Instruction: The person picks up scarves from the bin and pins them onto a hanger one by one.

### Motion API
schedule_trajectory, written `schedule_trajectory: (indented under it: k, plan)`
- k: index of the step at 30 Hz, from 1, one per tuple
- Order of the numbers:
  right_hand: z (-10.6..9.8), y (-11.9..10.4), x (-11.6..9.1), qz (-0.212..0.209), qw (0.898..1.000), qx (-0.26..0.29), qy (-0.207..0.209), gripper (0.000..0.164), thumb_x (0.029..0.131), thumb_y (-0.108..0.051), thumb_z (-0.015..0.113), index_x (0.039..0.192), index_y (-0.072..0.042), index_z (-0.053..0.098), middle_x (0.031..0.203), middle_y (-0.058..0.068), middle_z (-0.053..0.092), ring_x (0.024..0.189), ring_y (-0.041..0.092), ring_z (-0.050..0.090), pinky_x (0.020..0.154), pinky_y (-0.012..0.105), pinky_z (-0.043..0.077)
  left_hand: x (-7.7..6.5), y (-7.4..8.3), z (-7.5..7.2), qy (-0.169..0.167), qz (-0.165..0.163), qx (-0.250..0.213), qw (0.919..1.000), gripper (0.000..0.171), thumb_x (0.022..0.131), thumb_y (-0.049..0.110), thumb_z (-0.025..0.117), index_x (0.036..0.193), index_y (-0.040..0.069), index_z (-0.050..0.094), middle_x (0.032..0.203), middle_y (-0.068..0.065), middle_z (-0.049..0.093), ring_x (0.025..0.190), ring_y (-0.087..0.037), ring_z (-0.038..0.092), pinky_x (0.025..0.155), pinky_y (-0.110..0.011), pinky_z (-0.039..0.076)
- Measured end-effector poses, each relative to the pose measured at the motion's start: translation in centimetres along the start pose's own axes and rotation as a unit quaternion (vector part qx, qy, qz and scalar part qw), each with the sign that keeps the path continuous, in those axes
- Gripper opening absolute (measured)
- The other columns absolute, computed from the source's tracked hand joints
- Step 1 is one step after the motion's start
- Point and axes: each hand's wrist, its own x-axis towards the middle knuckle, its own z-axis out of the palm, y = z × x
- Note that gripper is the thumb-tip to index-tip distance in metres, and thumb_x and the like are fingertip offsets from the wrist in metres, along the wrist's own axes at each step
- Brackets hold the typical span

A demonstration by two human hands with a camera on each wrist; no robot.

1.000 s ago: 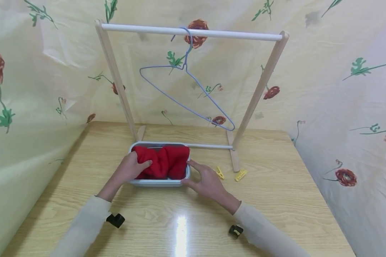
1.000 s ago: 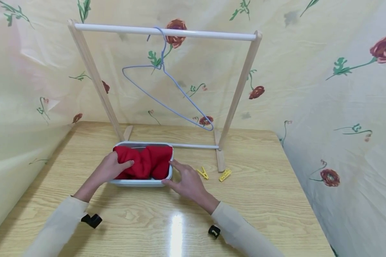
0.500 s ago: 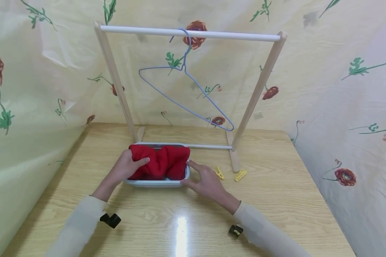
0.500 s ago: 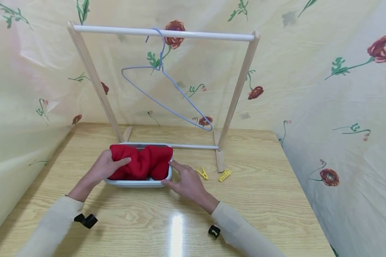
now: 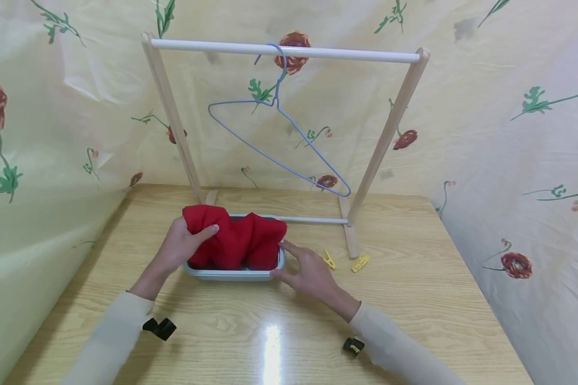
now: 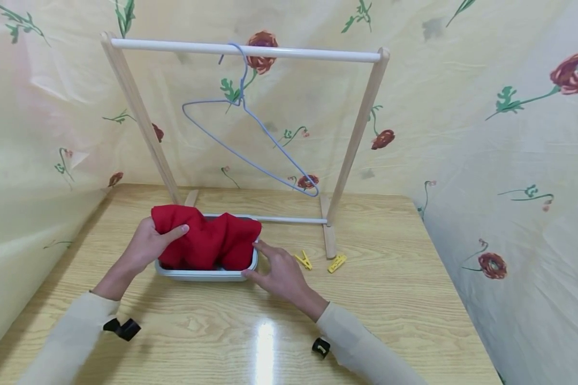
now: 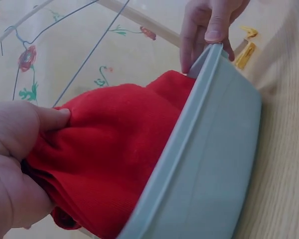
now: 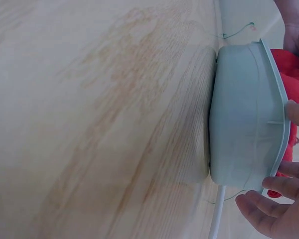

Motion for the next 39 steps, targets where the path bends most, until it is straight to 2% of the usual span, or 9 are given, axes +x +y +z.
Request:
schedule_trajectory:
  k: [6,12,17,24,32,39]
  plan:
    - [0.0,0.2,-0.1,-0.005,1.0,0.002,0.003,0.073,0.086,-0.048,0.08,0.146,-0.013,0.057,0.146,0.005,0.059,0.131,0.029,0.059,0.105,0.049,0.05,0.1,0.7,-0.2,0.013,0.015,-0.005,0.9998,0.042,0.097,0.024,0.072,0.131,0.003,0.057,0.121,-0.015,0.065,0.103,-0.025,0.064,0.081,-0.027,0.056]
    - [-0.2,0.2,-0.3,-0.005,1.0,-0.005,0.001,0.073,0.087,-0.049,0.079,0.147,-0.014,0.056,0.146,0.004,0.06,0.131,0.027,0.059,0.105,0.047,0.049,0.2,1.9,-0.4,0.012,0.002,-0.012,0.9999,0.045,0.097,0.025,0.073,0.133,0.004,0.054,0.124,-0.015,0.064,0.107,-0.028,0.062,0.083,-0.027,0.056]
    - [-0.8,0.0,-0.4,-0.013,1.0,-0.004,0.004,0.072,0.089,-0.049,0.077,0.146,-0.012,0.056,0.145,0.005,0.06,0.131,0.027,0.059,0.106,0.047,0.049,0.4,2.9,-0.8,0.024,-0.006,-0.008,0.9996,0.048,0.096,0.028,0.073,0.134,0.005,0.053,0.126,-0.014,0.063,0.11,-0.029,0.06,0.082,-0.029,0.056]
    - [-1.9,-0.9,-0.5,-0.004,1.0,0.026,0.005,0.069,0.09,-0.05,0.075,0.146,-0.013,0.057,0.145,0.003,0.06,0.131,0.025,0.059,0.103,0.047,0.052,0.6,3.7,-1.0,0.029,-0.021,-0.019,0.9992,0.051,0.096,0.03,0.073,0.134,0.005,0.051,0.127,-0.014,0.061,0.111,-0.03,0.059,0.082,-0.028,0.056]
    - [-3.8,-1.9,-0.4,-0.011,0.998,0.057,0.028,0.065,0.09,-0.048,0.076,0.144,-0.014,0.06,0.142,0.003,0.063,0.125,0.024,0.063,0.088,0.046,0.058,0.5,4.6,-1.1,0.045,-0.005,-0.041,0.9981,0.055,0.096,0.031,0.074,0.138,0.006,0.048,0.13,-0.012,0.059,0.112,-0.027,0.058,0.081,-0.025,0.057]
    - [-5.9,-2.9,-0.5,-0.022,0.997,0.063,0.046,0.063,0.09,-0.045,0.077,0.141,-0.011,0.062,0.139,0.003,0.065,0.124,0.025,0.064,0.088,0.043,0.058,0.6,5.6,-1.4,0.06,0.024,-0.054,0.9965,0.052,0.096,0.03,0.073,0.136,0.006,0.049,0.126,-0.008,0.06,0.11,-0.026,0.059,0.081,-0.027,0.058]
